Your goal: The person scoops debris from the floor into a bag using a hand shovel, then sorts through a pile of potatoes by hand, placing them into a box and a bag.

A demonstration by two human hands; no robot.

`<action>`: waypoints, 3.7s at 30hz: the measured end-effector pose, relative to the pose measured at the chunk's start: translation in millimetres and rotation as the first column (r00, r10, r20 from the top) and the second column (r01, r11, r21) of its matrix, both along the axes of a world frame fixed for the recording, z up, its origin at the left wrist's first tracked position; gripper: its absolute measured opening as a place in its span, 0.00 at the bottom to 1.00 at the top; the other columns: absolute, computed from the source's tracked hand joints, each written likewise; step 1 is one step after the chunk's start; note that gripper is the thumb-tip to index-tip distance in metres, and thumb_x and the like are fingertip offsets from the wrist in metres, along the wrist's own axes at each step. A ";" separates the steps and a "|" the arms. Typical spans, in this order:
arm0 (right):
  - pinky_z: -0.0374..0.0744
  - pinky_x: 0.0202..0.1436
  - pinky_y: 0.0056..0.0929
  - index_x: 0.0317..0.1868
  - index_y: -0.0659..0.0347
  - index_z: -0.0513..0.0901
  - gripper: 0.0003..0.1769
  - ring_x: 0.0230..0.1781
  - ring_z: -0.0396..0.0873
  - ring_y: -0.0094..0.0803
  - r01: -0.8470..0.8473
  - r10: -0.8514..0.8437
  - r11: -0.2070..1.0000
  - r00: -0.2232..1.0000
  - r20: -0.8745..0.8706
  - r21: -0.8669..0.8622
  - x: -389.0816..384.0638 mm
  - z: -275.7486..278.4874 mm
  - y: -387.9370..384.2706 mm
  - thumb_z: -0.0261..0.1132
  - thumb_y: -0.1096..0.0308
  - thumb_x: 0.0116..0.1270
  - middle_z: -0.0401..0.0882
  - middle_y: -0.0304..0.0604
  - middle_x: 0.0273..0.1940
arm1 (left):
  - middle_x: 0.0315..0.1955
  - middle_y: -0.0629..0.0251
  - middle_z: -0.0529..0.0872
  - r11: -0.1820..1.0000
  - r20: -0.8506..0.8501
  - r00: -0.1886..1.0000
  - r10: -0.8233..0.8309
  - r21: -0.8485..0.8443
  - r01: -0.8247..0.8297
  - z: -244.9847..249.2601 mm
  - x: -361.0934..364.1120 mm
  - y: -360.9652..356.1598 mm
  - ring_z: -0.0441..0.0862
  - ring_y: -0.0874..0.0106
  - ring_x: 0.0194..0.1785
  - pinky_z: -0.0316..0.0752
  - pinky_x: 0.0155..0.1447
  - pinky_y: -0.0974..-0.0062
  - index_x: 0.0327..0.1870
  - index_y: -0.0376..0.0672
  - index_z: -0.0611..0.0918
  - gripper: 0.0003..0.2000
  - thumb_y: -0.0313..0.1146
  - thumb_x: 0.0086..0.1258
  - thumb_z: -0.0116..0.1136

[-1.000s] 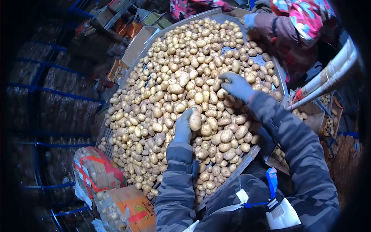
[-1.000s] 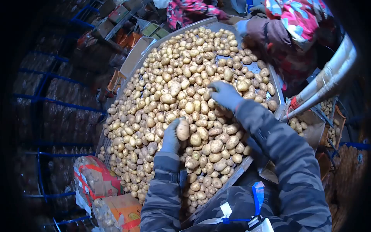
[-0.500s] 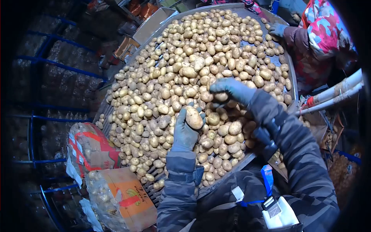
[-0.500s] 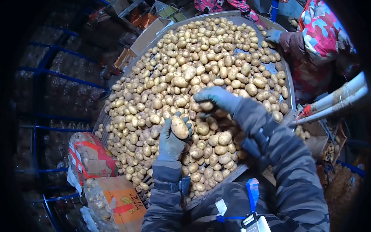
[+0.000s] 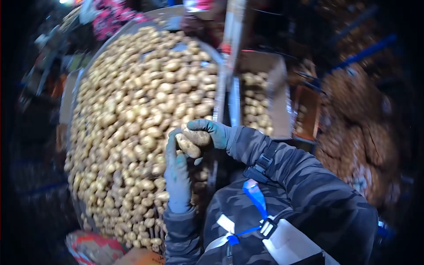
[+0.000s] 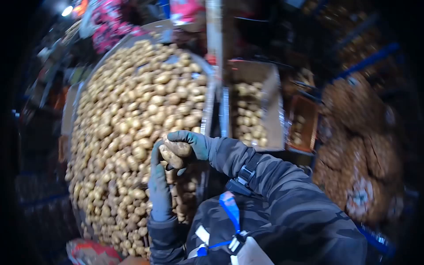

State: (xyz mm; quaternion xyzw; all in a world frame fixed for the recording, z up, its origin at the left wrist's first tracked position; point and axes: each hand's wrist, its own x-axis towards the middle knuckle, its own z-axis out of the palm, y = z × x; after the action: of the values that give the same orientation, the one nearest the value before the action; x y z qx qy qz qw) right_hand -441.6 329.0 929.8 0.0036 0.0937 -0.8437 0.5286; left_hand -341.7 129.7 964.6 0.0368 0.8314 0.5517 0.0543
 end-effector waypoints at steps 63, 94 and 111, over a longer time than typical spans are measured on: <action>0.88 0.41 0.31 0.56 0.60 0.86 0.16 0.37 0.87 0.31 -0.267 0.433 0.790 0.880 -0.194 0.552 -14.2 32.2 -137.9 0.63 0.59 0.78 0.88 0.42 0.40 | 0.66 0.52 0.81 0.531 0.388 0.803 0.453 0.606 -0.593 26.7 40.5 -122.3 0.84 0.62 0.65 0.81 0.70 0.64 0.77 0.38 0.71 0.28 0.31 0.77 0.60; 0.87 0.36 0.26 0.68 0.65 0.80 0.26 0.39 0.89 0.32 0.599 -0.657 -0.338 0.402 -0.637 0.726 24.9 27.6 413.0 0.65 0.56 0.78 0.88 0.46 0.52 | 0.73 0.51 0.76 0.870 -0.098 0.941 0.324 -0.360 -0.337 -4.6 3.3 -152.5 0.70 0.60 0.77 0.63 0.80 0.62 0.76 0.34 0.73 0.27 0.30 0.77 0.59; 0.85 0.48 0.31 0.59 0.62 0.86 0.22 0.40 0.87 0.31 0.515 0.460 0.642 0.334 -0.823 0.568 -146.9 12.1 -116.4 0.66 0.56 0.73 0.90 0.45 0.43 | 0.79 0.49 0.64 0.267 -0.361 0.831 0.424 -0.827 -0.495 -84.3 39.2 -194.1 0.59 0.47 0.81 0.53 0.83 0.46 0.81 0.43 0.65 0.38 0.42 0.71 0.66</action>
State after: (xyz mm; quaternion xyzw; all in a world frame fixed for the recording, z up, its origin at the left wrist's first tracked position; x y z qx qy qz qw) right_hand -588.5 212.7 941.9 -0.2588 0.7269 -0.5625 0.2970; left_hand -302.4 -64.4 880.3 -0.2217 0.9671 0.0108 -0.1245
